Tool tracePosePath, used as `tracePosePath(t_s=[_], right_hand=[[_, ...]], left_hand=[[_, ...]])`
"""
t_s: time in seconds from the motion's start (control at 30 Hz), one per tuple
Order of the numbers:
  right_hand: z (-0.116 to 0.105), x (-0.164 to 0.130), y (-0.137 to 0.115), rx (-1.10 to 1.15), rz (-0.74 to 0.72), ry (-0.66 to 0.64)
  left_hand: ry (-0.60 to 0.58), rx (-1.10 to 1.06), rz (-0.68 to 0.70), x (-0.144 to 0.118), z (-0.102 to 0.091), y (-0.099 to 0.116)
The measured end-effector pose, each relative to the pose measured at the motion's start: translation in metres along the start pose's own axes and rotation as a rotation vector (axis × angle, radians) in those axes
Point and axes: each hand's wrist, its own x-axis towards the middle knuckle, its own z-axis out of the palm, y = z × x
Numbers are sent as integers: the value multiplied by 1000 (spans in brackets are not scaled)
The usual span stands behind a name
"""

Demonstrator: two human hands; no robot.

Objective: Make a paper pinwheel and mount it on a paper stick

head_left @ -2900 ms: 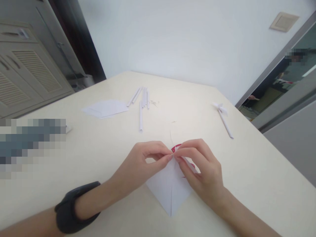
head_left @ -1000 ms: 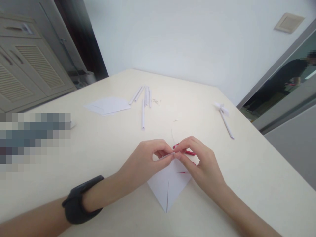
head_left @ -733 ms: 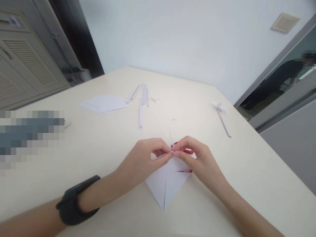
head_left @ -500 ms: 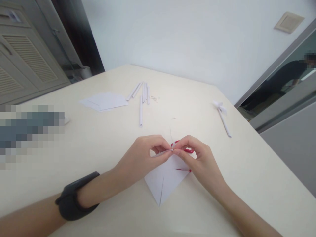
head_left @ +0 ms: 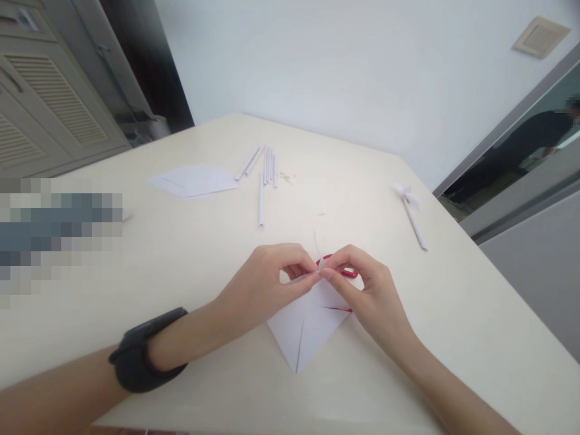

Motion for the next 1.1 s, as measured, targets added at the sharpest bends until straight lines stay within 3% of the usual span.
tracePosePath(t_s=[0.57,0.93,1.1], right_hand=[[-4,2,-4,3,29,-36],[3,-2,-5,-50,31,11],[0,-1,-7,20,101,-54]], left_hand=[[-25,-124,-29,-2,2,-6],[-47,-148,-23,-2,1,-3],[-6,-158,-16,-2,2,-8]])
